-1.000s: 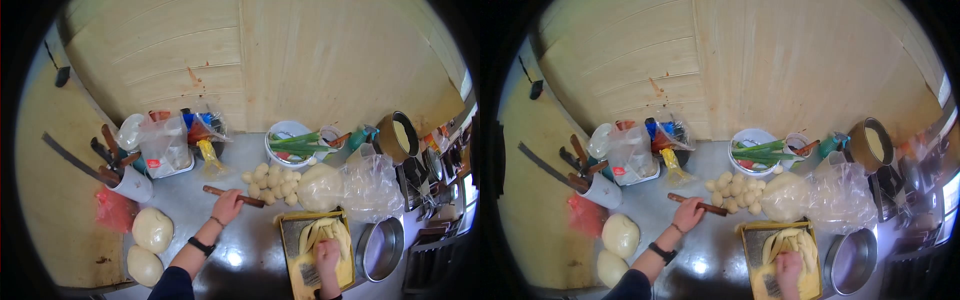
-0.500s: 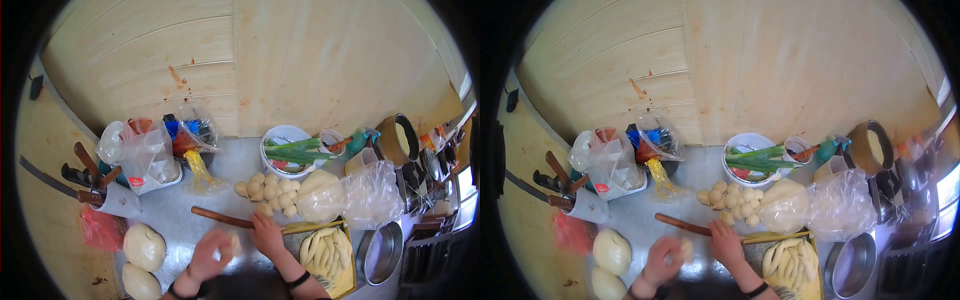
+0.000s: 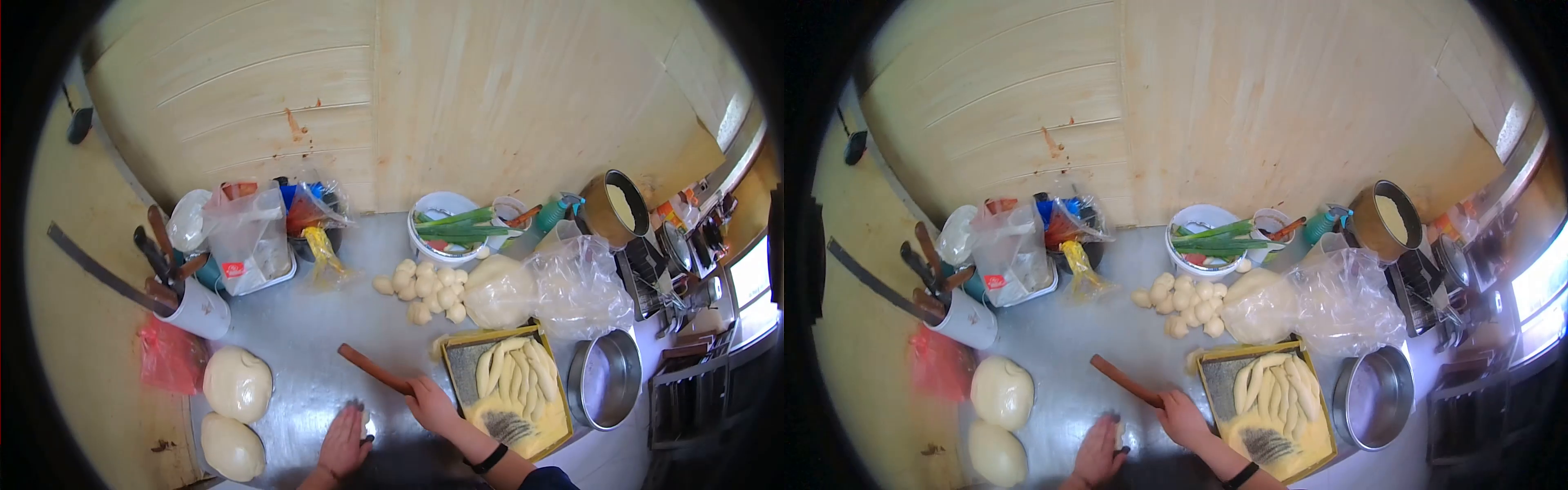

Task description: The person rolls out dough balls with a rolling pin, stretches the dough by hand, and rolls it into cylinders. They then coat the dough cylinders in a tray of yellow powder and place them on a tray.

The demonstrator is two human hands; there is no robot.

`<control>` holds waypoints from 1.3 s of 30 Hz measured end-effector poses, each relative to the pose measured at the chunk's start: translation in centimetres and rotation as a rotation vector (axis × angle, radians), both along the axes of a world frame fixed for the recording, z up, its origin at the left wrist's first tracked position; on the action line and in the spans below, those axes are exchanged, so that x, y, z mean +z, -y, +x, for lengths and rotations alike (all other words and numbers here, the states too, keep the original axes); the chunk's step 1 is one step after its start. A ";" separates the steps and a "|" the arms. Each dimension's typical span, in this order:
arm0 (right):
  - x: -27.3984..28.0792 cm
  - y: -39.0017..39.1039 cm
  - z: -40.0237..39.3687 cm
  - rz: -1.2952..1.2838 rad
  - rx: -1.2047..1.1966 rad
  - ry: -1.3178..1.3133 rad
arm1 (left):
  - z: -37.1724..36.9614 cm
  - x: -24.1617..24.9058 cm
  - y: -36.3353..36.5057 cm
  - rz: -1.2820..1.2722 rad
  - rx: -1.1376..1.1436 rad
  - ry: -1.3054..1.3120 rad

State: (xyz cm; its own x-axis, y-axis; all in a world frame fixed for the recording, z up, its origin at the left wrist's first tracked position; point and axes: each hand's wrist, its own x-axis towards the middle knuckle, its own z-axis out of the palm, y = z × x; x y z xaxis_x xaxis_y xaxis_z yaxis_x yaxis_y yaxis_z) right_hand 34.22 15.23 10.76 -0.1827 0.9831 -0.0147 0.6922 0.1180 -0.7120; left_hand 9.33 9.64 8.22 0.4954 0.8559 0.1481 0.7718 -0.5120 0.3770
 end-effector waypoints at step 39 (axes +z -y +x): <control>-2.6 12.8 -7.8 0.243 0.073 0.479 | -7.6 1.3 6.2 -0.134 -0.253 0.084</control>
